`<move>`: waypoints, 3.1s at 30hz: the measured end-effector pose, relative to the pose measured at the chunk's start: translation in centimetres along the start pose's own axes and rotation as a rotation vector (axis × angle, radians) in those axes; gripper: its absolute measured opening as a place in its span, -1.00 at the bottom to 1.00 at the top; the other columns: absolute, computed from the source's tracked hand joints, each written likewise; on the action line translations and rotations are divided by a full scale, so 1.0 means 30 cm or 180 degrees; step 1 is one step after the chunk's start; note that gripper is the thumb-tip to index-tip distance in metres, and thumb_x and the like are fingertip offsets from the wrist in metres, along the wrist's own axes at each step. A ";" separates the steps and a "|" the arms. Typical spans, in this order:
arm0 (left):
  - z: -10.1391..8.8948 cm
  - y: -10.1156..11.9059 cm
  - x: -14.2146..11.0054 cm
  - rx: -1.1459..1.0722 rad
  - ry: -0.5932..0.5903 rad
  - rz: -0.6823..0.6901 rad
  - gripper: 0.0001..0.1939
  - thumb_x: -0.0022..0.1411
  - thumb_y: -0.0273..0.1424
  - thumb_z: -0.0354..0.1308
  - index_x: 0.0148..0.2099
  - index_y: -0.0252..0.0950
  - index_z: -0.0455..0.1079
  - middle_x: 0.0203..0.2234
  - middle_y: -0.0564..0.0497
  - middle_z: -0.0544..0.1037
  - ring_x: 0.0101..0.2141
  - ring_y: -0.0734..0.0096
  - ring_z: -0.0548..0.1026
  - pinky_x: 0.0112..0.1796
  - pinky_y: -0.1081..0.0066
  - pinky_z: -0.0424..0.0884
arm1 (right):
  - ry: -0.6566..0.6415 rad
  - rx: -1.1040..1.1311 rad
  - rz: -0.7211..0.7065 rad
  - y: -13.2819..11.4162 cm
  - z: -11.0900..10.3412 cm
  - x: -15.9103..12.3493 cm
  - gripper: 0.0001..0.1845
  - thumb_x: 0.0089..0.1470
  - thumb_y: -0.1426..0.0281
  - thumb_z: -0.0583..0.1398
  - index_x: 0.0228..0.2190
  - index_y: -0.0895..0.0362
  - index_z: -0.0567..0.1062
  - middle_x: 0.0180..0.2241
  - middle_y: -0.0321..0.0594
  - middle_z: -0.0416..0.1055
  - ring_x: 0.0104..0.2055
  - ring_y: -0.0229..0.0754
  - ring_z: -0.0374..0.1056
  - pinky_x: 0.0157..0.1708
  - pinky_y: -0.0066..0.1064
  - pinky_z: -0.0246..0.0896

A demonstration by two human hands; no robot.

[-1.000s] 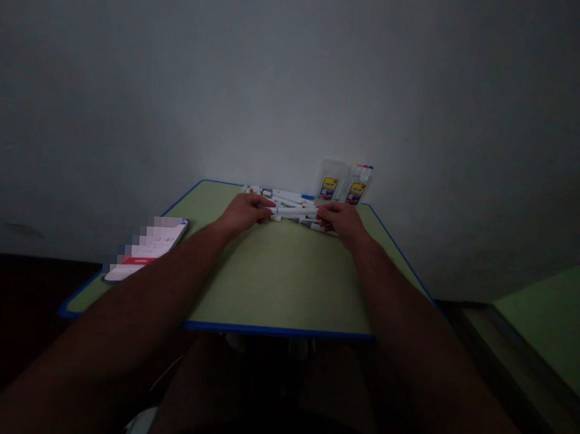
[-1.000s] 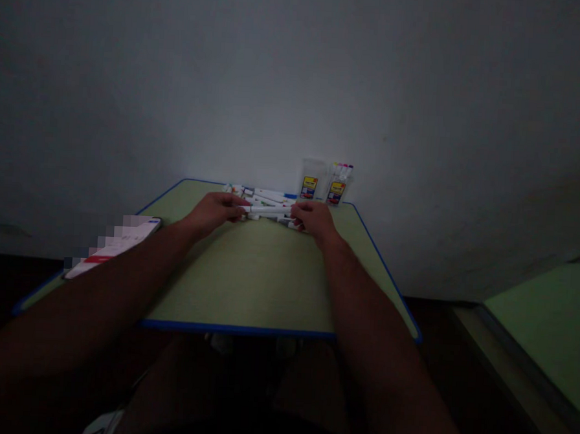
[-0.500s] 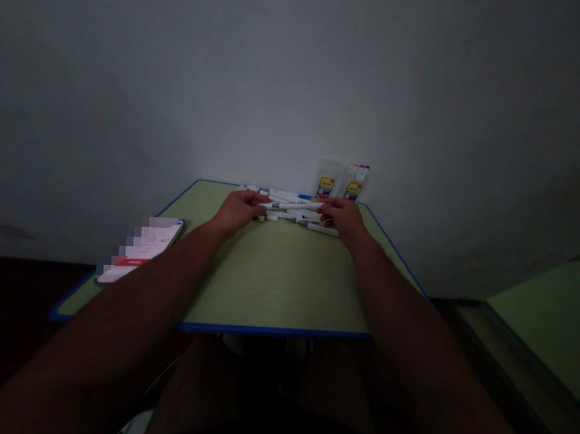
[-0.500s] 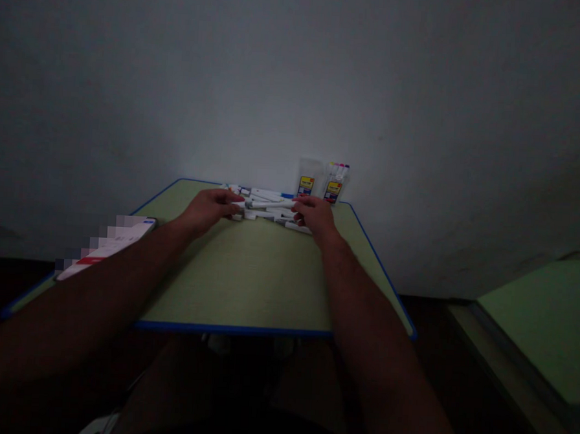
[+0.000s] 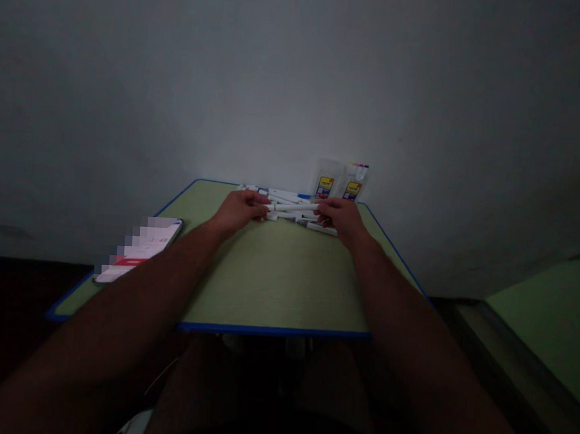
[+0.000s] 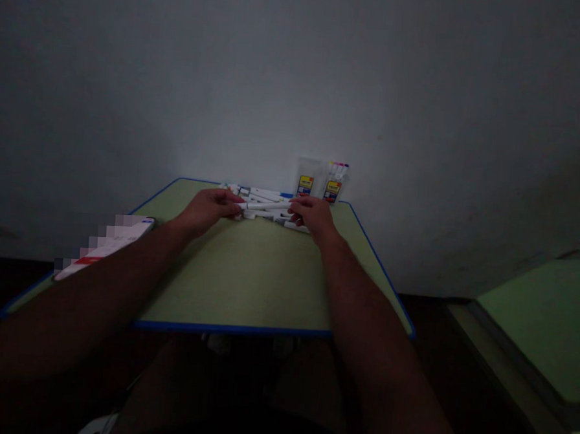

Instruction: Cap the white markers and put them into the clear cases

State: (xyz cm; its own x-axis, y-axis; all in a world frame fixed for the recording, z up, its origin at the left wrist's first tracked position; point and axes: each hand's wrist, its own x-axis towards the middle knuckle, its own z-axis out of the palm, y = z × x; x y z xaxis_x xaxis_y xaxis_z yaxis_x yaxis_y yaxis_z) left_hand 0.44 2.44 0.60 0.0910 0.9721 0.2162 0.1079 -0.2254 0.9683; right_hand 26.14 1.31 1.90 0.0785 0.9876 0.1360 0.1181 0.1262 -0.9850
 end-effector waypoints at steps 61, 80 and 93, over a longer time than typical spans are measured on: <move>0.013 0.015 -0.005 -0.0217 0.0300 0.0277 -0.68 -0.19 -0.60 0.33 -0.26 -0.35 0.53 -0.43 0.02 0.59 -0.41 0.44 0.51 -0.31 0.39 0.46 | -0.0415 -0.0108 -0.0270 0.004 0.003 -0.013 -0.82 -0.12 0.58 0.32 -0.38 0.17 0.54 -0.52 -0.28 0.52 -0.58 -0.33 0.36 -0.62 -0.52 0.26; 0.022 0.007 -0.007 -0.0273 -0.0048 0.0320 -0.69 -0.18 -0.55 0.37 -0.27 -0.35 0.53 -0.50 0.04 0.56 -0.46 0.44 0.51 -0.36 0.40 0.45 | -0.0935 -0.0791 -0.0456 0.019 0.039 -0.032 -0.85 -0.14 0.46 0.38 -0.40 0.18 0.63 -0.51 -0.25 0.54 -0.50 -0.32 0.38 -0.48 -0.51 0.27; 0.026 0.024 -0.019 -0.0557 -0.0118 0.0159 -0.43 -0.08 -0.57 0.35 0.05 -0.34 0.44 -0.25 -0.09 0.61 -0.40 0.42 0.56 -0.33 0.35 0.50 | -0.1059 -0.0636 -0.0464 0.014 0.043 -0.036 -0.78 -0.06 0.48 0.33 -0.28 0.17 0.53 -0.57 -0.36 0.45 -0.65 -0.37 0.27 -0.65 -0.55 0.20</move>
State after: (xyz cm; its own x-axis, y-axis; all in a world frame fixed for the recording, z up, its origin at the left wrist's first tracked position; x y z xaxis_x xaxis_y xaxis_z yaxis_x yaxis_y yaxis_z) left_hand 1.24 1.68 1.08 0.1288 0.9562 0.2629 -0.0712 -0.2555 0.9642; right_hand 24.82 0.41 1.20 -0.2738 0.9411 0.1984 0.2967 0.2789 -0.9133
